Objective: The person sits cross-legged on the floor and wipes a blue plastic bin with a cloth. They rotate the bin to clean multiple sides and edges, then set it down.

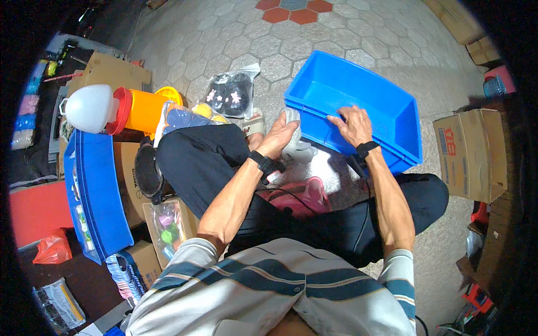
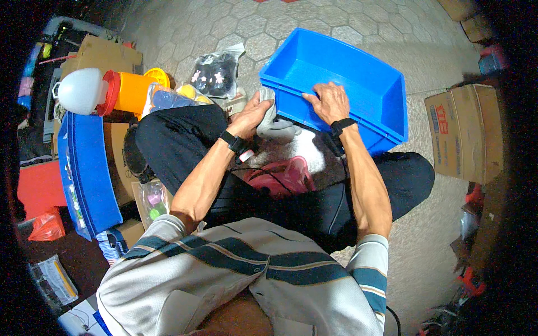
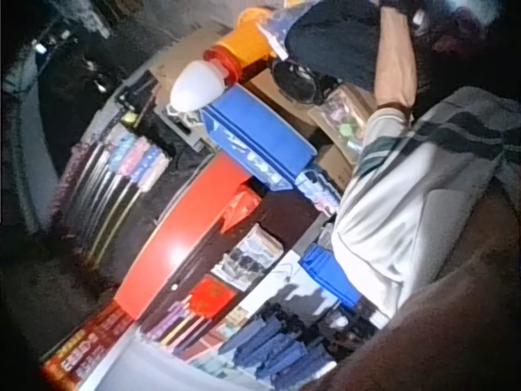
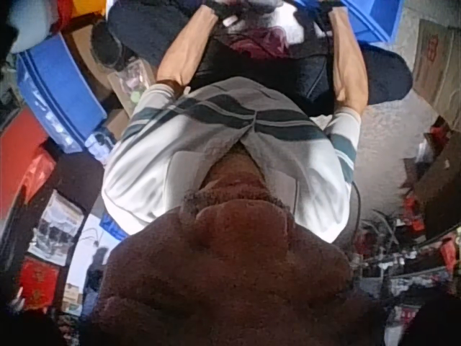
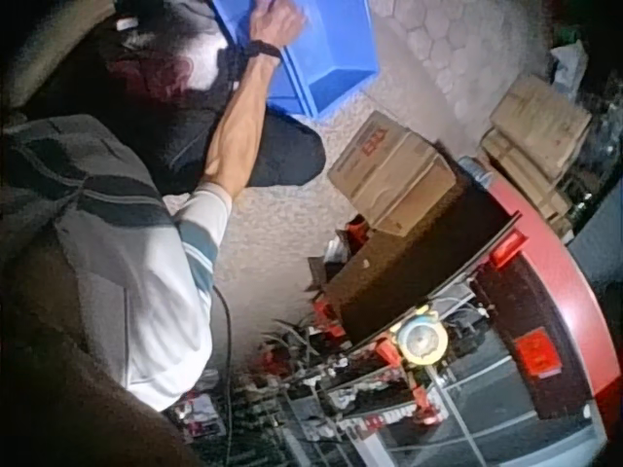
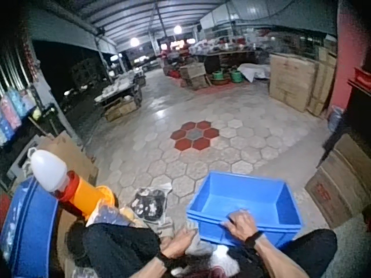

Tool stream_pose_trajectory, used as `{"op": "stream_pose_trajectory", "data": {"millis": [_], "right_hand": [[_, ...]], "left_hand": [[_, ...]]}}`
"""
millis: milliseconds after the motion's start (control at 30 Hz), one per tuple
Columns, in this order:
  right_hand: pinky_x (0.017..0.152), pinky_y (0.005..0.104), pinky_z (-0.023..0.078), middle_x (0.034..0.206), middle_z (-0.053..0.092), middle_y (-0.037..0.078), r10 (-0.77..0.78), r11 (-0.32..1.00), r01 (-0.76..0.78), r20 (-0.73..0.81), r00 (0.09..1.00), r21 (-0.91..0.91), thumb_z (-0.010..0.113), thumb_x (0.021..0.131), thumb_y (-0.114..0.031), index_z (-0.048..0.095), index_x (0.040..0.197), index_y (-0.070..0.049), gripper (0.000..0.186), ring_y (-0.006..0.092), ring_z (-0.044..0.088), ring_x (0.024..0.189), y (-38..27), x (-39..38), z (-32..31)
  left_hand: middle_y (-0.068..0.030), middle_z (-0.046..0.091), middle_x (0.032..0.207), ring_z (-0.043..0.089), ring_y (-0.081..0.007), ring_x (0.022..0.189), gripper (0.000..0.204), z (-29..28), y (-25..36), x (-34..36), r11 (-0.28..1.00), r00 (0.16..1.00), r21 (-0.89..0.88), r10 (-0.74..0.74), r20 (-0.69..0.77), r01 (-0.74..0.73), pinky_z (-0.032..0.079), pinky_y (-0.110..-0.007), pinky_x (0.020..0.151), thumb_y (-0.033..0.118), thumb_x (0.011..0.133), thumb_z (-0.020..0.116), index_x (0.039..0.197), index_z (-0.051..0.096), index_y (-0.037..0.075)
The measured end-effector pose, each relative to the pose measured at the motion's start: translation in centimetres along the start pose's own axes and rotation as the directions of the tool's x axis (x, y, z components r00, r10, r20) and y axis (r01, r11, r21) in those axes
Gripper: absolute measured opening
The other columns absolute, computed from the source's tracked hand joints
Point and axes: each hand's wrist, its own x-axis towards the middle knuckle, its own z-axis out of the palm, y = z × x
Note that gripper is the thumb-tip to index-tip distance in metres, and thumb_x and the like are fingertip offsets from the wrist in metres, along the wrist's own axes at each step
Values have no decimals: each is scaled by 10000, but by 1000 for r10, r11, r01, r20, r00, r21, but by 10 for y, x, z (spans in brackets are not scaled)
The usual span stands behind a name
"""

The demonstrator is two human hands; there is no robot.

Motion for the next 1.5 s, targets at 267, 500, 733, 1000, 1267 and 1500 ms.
{"op": "stream_pose_trajectory", "data": {"millis": [267,500,733,1000,1267,1500], "right_hand": [[825,472,447,894,732,168,-1,999,3,-46,999,40,700,888,-434,756,913,-20,418,353,628,881,-1,0,-1],[758,477,467,833,707,189,-22,999,25,-99,995,27,707,883,-424,746,854,-24,403,364,627,842,-2,1,-1],[751,514,475,817,692,208,-13,999,18,-120,993,45,709,879,-430,737,844,-24,409,382,633,846,0,3,1],[771,506,486,852,703,202,-18,998,26,-136,991,53,714,876,-418,734,867,-23,396,385,639,853,0,4,3],[758,503,484,843,708,200,-19,998,28,-158,987,54,720,869,-409,728,856,-21,389,390,635,846,1,5,8],[772,492,488,845,707,195,-10,997,21,-134,991,78,728,867,-408,723,867,-16,392,388,633,848,-2,5,6]], "left_hand": [[-82,629,1256,647,-194,1079,442,-1,26,-7,862,932,-491,63,357,130,559,-341,899,76,990,597,1414,469,70],[-101,685,1114,641,-211,1007,414,-12,3,2,920,980,367,70,188,-137,510,-341,902,14,857,610,1269,587,-14],[-316,676,1072,655,-469,1037,394,-27,22,-6,674,964,699,251,86,-238,507,-515,864,112,896,641,1251,544,-31],[-307,638,1134,611,-488,1070,558,-28,16,-9,481,872,752,418,256,-451,504,-512,877,47,823,655,1341,458,-19],[-248,589,971,593,-447,993,240,-23,4,-5,442,858,805,490,152,-395,487,-500,873,64,840,635,1068,641,-11],[-220,672,1044,632,-396,1007,259,-8,11,-1,667,857,575,498,131,-475,477,-451,894,188,935,635,1116,688,9]]}}
